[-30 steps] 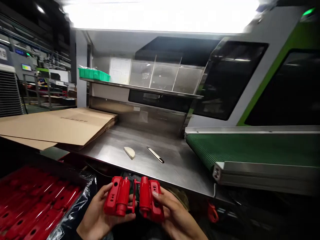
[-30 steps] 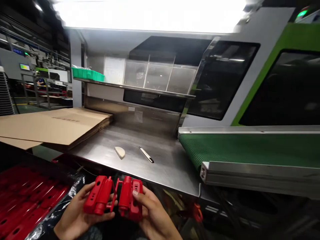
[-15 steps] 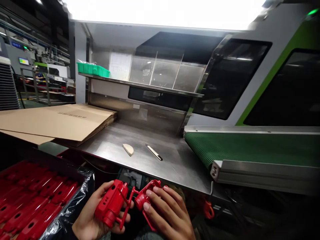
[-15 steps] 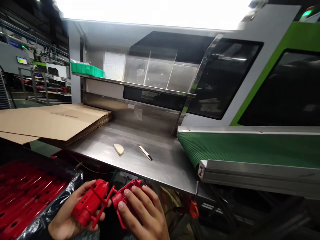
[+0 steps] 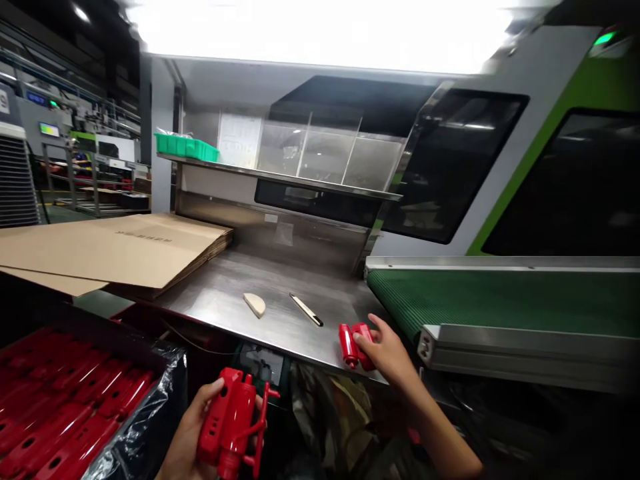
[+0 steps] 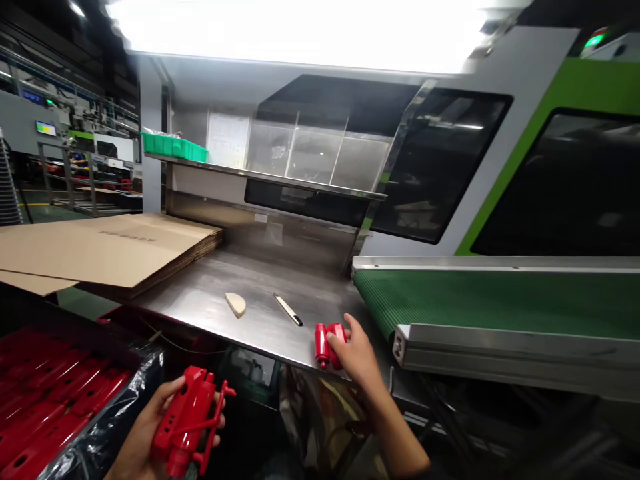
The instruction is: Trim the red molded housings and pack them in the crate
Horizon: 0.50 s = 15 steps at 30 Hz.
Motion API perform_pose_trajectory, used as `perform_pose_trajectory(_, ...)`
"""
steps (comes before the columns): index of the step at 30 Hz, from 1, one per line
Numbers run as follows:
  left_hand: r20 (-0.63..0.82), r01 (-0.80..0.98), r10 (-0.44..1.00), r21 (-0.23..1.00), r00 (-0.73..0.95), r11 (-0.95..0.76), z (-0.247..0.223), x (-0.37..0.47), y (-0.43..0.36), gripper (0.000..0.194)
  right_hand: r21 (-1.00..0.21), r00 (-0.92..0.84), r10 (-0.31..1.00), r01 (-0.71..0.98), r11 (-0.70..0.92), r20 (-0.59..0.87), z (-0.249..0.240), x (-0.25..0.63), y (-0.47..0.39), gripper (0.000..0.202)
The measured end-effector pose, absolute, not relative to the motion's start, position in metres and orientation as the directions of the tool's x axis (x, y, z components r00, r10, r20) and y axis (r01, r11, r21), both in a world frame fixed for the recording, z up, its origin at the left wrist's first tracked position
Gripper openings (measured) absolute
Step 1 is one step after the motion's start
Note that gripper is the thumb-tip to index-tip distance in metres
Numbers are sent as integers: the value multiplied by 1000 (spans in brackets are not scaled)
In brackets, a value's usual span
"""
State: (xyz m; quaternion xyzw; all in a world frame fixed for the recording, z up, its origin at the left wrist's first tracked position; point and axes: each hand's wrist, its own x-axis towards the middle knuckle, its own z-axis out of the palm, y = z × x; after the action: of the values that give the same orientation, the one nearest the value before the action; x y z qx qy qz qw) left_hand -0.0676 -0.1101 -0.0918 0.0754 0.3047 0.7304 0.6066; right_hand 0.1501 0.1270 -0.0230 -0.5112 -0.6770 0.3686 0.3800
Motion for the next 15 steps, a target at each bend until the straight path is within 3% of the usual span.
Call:
perform_pose_trajectory(4,-339,-869,919,495,-201,-7,-97,-52,-99,26,-796,-123,984,579,174,126,-28,150,184,35)
perform_pose_trajectory(10,-380,-890,910,455,-164,30,-105,-32,-90,24,-781,-169,948,536,319,271,-52,164,85,59)
perform_pose_trajectory(13,-401,-874,896,485,-188,34,-116,-13,-86,21,-873,-405,909,405,273,97,-94,167,3,66)
perform_pose_trajectory(15,-419,-855,890,513,-178,71,-123,0,-82,19,-912,-452,891,344,225,49,-125,166,-34,67)
